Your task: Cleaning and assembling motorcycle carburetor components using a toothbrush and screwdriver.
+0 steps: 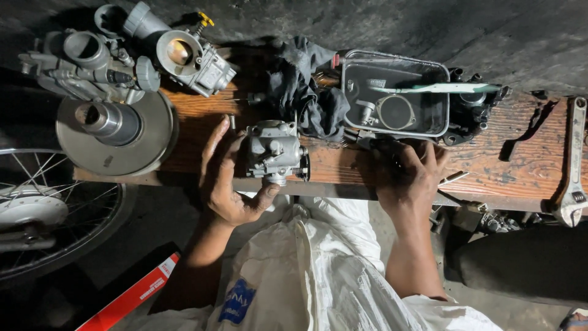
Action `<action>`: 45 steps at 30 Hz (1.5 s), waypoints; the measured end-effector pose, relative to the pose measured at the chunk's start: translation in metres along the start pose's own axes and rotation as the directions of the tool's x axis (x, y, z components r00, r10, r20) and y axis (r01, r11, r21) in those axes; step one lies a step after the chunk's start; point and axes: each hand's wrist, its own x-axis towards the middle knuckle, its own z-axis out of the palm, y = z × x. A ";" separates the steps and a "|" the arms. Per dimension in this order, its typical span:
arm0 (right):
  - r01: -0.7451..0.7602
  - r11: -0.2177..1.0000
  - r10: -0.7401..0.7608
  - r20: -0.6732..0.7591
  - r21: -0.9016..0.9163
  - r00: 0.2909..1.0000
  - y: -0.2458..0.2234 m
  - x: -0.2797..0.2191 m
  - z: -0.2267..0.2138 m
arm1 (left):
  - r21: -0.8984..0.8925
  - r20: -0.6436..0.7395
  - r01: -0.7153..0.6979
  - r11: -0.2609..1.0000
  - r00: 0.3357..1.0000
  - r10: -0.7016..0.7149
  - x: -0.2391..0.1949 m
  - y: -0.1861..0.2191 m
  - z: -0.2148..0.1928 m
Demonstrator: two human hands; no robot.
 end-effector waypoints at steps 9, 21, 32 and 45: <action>0.060 0.937 -0.012 -0.138 0.343 0.990 -0.019 0.009 0.005 | 0.011 0.016 0.006 1.000 1.000 -0.006 0.001 0.000 -0.001; 0.399 0.744 -0.331 -0.222 0.536 0.917 -0.082 0.019 0.009 | 0.002 -0.028 0.006 1.000 1.000 -0.006 0.005 0.005 0.000; 0.527 0.723 -0.442 -0.288 0.447 0.850 -0.110 0.022 0.010 | -0.016 -0.044 0.035 0.999 0.998 -0.036 0.004 0.004 0.001; 0.569 0.716 -0.477 -0.311 0.404 0.822 -0.126 0.031 0.007 | -0.024 -0.030 0.033 0.999 0.999 -0.033 0.011 0.009 -0.002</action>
